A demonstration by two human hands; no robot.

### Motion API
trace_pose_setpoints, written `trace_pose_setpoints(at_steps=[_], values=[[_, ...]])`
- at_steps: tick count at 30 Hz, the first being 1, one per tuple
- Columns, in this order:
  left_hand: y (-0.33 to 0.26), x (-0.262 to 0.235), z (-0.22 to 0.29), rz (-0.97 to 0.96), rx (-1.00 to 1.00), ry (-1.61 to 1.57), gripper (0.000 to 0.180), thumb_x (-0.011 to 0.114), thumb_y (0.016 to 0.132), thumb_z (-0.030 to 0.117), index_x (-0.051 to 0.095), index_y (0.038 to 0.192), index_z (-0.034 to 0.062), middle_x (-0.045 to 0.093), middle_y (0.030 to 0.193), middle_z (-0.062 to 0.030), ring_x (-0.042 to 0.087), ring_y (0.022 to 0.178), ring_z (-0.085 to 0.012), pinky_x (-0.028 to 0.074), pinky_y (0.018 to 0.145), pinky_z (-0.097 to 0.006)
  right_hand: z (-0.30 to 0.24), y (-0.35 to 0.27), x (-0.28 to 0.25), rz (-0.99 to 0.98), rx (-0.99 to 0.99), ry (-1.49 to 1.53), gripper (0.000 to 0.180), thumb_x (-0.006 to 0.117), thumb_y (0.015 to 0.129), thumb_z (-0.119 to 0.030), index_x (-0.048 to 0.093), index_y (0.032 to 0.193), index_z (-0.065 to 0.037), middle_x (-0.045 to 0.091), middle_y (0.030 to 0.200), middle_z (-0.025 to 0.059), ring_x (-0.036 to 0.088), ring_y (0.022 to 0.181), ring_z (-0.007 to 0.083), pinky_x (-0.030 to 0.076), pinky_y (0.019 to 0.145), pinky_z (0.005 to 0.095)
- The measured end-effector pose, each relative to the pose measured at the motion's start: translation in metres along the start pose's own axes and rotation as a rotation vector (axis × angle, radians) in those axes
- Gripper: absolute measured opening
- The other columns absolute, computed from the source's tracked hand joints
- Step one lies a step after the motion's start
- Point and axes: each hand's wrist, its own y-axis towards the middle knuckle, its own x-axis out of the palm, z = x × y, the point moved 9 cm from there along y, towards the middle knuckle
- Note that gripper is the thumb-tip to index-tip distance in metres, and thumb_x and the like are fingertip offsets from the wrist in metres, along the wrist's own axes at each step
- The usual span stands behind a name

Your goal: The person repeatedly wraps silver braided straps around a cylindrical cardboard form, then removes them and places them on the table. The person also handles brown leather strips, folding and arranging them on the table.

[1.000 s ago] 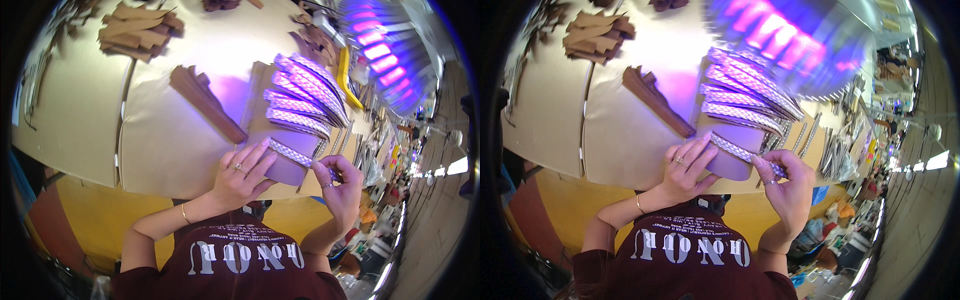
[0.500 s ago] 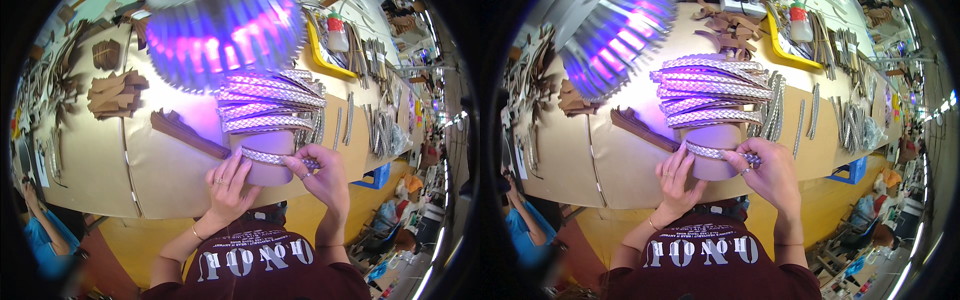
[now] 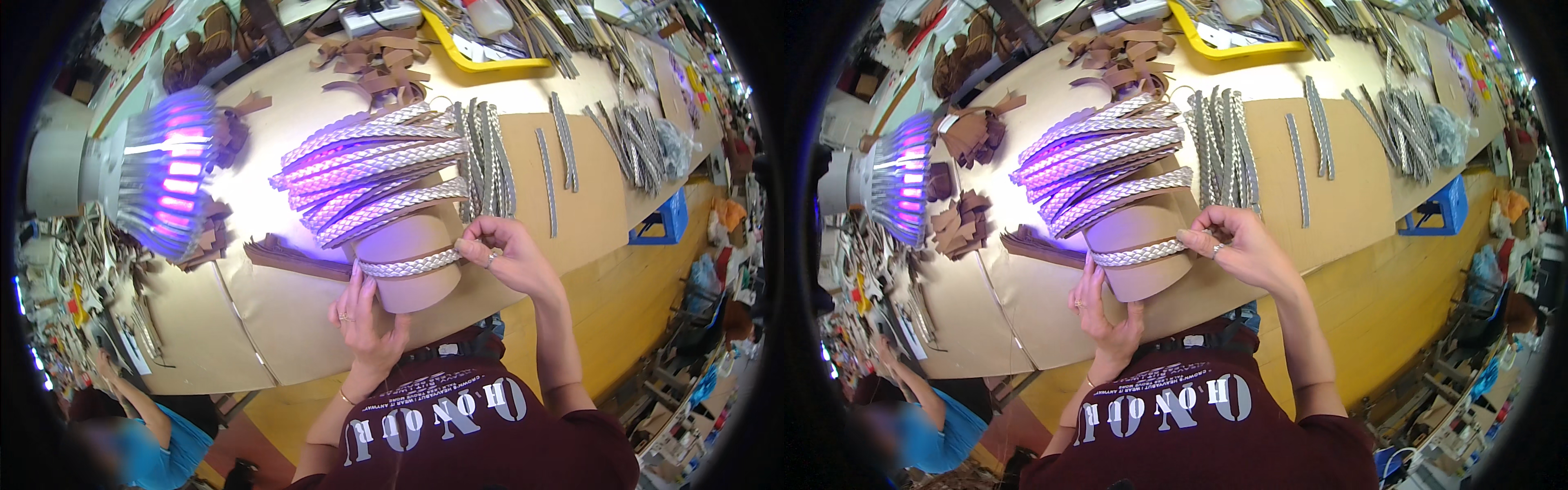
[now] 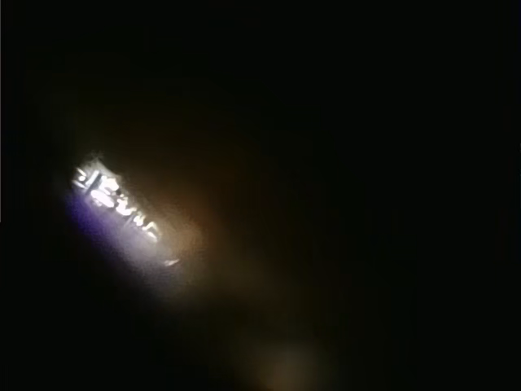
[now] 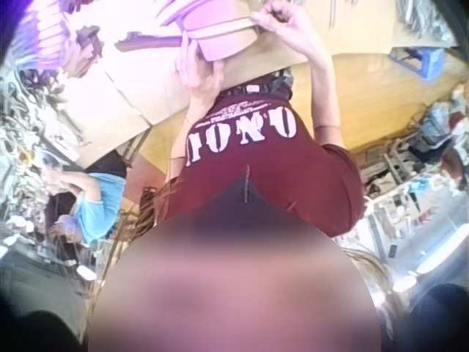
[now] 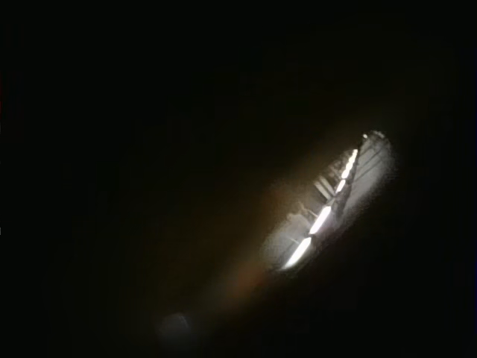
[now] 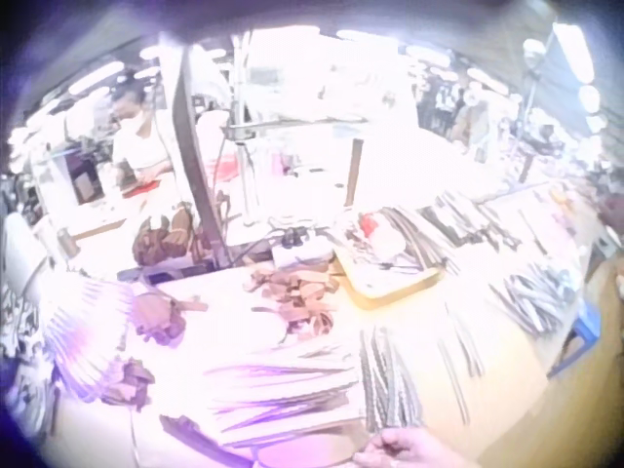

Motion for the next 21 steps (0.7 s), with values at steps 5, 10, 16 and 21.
trace_pose_setpoints(at_steps=[5,10,16,21], values=[[0.000,0.001,0.003,-0.012,0.001,0.036,0.060,0.074,0.080,0.024,0.050,0.127,-0.0046,0.052,0.134,-0.0265,0.055,0.117,-0.0347,0.031,0.098,-0.040,0.015,0.003,0.009,-0.030,0.068,0.091,0.031,0.071,0.089,-0.033,0.065,0.085,-0.003,0.052,0.067,-0.0065,0.041,0.061,0.0025,0.033,0.053,0.0220],[-0.002,0.002,0.004,-0.016,-0.026,0.077,0.061,0.073,0.080,0.024,0.049,0.128,-0.0046,0.051,0.136,-0.0265,0.055,0.119,-0.0361,0.031,0.099,-0.041,0.024,0.004,0.018,-0.015,0.018,0.229,0.033,0.071,0.090,-0.035,0.065,0.081,-0.004,0.052,0.065,-0.0071,0.041,0.060,0.0022,0.032,0.052,0.0218],[-0.006,0.006,0.008,-0.027,-0.059,0.043,0.061,0.067,0.085,0.023,0.044,0.132,-0.0084,0.049,0.137,-0.0293,0.048,0.123,-0.0383,0.032,0.103,-0.044,0.039,-0.006,0.023,0.265,-0.028,0.484,0.028,0.074,0.088,-0.024,0.055,0.094,-0.005,0.046,0.073,-0.0078,0.039,0.064,0.0011,0.033,0.055,0.0180],[-0.006,0.007,0.004,-0.014,-0.048,0.017,0.061,0.067,0.083,0.022,0.045,0.131,-0.0093,0.048,0.136,-0.0303,0.049,0.121,-0.0388,0.032,0.103,-0.045,0.038,-0.011,0.029,0.310,-0.041,0.387,0.026,0.074,0.087,-0.017,0.053,0.098,-0.006,0.045,0.077,-0.0072,0.041,0.066,0.0009,0.036,0.059,0.0157]])
